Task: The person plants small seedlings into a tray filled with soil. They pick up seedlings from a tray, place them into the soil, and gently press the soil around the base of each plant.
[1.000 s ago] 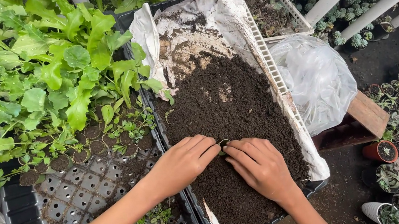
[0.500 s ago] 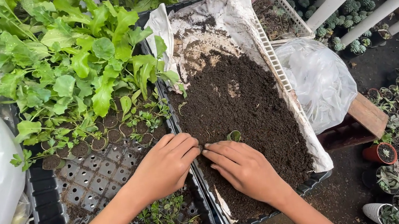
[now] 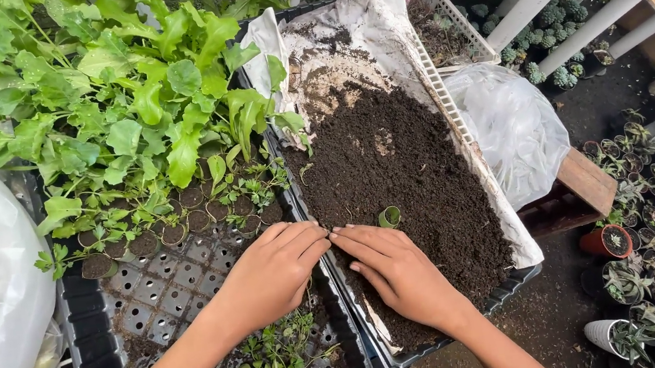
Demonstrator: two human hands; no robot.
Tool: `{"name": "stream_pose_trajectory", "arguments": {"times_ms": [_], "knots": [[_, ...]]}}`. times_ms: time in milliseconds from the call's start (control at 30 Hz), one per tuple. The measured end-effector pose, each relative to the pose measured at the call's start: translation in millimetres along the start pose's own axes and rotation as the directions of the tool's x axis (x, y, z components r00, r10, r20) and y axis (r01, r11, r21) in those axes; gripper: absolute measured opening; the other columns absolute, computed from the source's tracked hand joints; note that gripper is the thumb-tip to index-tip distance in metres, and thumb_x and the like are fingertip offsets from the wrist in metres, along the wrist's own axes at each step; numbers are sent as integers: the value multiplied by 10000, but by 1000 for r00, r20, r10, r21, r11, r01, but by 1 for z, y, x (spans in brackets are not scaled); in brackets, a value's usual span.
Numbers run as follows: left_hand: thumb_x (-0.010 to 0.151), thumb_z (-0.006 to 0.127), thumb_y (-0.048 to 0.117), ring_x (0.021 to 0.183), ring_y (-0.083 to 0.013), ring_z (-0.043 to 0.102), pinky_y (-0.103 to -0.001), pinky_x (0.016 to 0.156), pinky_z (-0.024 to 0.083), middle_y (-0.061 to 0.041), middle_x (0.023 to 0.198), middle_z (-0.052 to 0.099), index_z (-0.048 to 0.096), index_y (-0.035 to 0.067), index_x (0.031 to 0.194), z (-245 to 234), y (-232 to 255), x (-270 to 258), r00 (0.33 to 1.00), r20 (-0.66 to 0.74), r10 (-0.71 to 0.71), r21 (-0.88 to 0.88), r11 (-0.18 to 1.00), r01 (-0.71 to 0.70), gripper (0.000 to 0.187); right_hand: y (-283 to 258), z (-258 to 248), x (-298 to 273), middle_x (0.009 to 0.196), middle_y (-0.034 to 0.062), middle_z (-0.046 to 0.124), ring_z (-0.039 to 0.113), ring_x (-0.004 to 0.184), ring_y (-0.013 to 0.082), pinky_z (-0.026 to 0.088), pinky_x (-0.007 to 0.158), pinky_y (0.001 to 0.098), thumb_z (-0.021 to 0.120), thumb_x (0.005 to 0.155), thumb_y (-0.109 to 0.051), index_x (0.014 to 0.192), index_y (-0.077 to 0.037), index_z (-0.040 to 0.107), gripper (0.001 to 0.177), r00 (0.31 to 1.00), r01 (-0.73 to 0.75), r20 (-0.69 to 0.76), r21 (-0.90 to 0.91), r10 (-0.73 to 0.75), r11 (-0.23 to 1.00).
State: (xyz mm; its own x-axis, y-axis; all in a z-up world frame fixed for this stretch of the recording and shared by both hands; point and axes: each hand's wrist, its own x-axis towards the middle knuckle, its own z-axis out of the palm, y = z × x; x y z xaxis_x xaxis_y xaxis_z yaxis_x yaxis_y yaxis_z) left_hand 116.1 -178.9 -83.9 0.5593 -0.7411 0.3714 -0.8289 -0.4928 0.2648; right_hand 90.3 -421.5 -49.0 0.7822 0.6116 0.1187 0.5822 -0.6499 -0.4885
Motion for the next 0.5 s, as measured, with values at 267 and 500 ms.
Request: {"name": "stream_pose_trajectory", "arguments": {"times_ms": [267, 500], "knots": [[745, 676, -95, 1298, -362, 553, -478, 1159, 406, -231, 1323, 628, 613, -59, 1278, 3, -2, -6, 998, -30, -61, -60, 996, 59, 538, 5, 5, 8, 1515, 87, 546, 485, 1376, 331, 354, 1135, 505, 521, 1039, -180, 1434, -111, 572, 404, 1000, 25, -3, -62, -25, 998], [771, 684, -46, 1319, -348, 542, -479, 1159, 392, -211, 1347, 625, 624, -36, 1287, 4, -3, -6, 998, -10, -60, -39, 997, 60, 519, 2, 4, 3, 1529, 123, 526, 517, 1364, 343, 388, 1122, 494, 549, 1018, -113, 1453, -100, 538, 435, 995, 73, -61, -153, -83, 986]]}}
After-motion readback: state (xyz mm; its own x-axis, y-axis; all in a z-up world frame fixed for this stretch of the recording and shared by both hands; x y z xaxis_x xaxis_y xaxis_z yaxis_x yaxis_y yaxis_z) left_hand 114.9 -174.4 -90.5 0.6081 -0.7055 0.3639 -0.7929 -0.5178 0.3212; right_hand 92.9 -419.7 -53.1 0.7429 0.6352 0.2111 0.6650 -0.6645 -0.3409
